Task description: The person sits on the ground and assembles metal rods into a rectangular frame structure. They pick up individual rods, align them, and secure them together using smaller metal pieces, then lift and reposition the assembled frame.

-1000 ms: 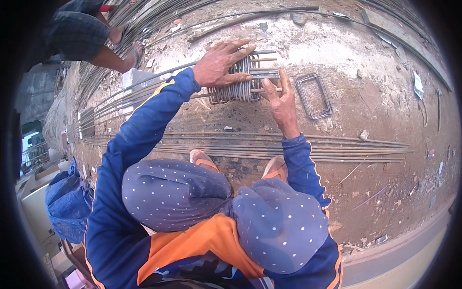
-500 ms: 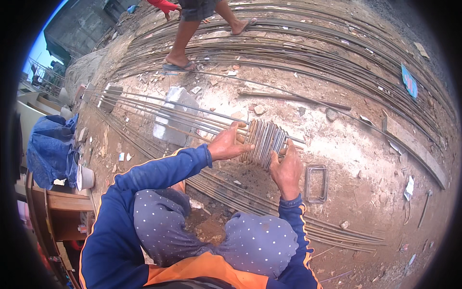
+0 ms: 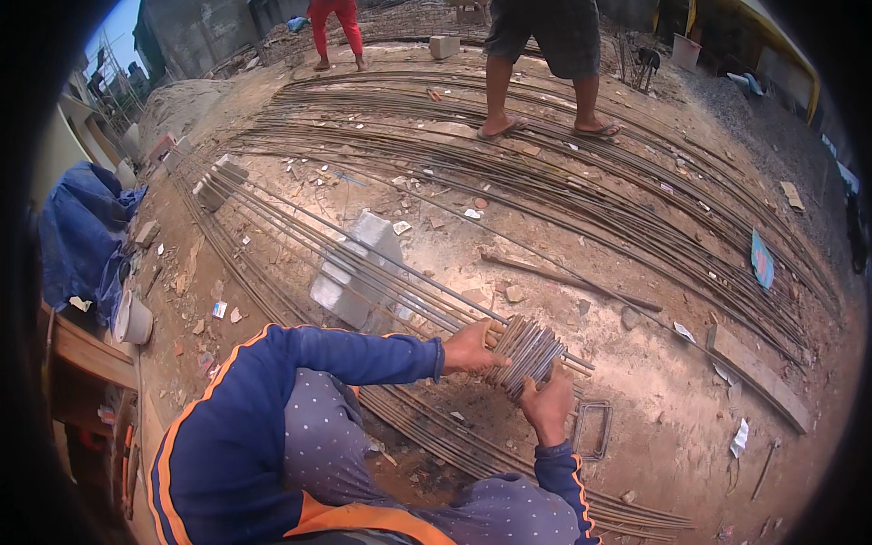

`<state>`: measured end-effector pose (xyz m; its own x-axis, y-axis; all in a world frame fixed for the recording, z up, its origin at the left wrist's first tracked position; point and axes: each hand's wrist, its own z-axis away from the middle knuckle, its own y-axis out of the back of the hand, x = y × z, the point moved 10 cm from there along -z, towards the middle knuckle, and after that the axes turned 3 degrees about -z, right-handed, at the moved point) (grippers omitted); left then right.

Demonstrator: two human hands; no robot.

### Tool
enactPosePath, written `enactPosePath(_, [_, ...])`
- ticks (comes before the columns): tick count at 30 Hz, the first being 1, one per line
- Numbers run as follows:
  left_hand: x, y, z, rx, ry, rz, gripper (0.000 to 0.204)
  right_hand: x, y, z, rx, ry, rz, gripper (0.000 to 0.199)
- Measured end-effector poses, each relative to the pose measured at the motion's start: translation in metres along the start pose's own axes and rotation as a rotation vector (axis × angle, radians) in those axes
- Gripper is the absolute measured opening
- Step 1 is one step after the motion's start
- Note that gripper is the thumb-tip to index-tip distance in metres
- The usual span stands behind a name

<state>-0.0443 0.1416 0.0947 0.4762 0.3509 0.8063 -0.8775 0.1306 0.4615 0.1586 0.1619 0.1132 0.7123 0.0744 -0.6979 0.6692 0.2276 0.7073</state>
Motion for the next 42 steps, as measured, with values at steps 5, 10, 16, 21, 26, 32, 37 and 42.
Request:
enactPosePath(5, [-0.013,0.033,0.005,-0.106,0.02,0.154,0.085,-0.045,-0.016,-0.001,0.055,0.085,0.02,0.064])
enactPosePath(10, [-0.023,0.05,0.011,-0.201,0.045,0.354,0.076,-0.03,-0.034,-0.019,0.06,-0.093,-0.089,0.064])
enactPosePath(16, [-0.026,0.062,0.012,-0.227,-0.041,0.324,0.066,-0.028,-0.047,-0.004,0.018,-0.226,-0.336,0.063])
enactPosePath(21, [-0.049,0.082,0.013,-0.245,-0.104,0.424,0.066,-0.063,-0.064,0.0,-0.051,-0.236,-0.277,0.061])
enactPosePath(26, [-0.051,0.098,0.015,-0.316,-0.214,0.214,0.066,-0.062,-0.06,0.003,0.034,-0.249,-0.196,0.058])
enactPosePath(32, [-0.034,0.115,0.011,-0.334,-0.38,-0.061,0.079,-0.042,-0.019,0.015,0.186,-0.279,0.225,0.044])
enactPosePath(37, [-0.015,0.11,0.01,-0.444,-0.448,-0.23,0.093,-0.061,-0.025,0.012,0.258,-0.23,0.291,0.045])
enactPosePath(42, [-0.045,0.081,0.01,-0.539,-0.388,-0.129,0.11,-0.069,-0.047,-0.007,0.154,-0.285,0.269,0.043])
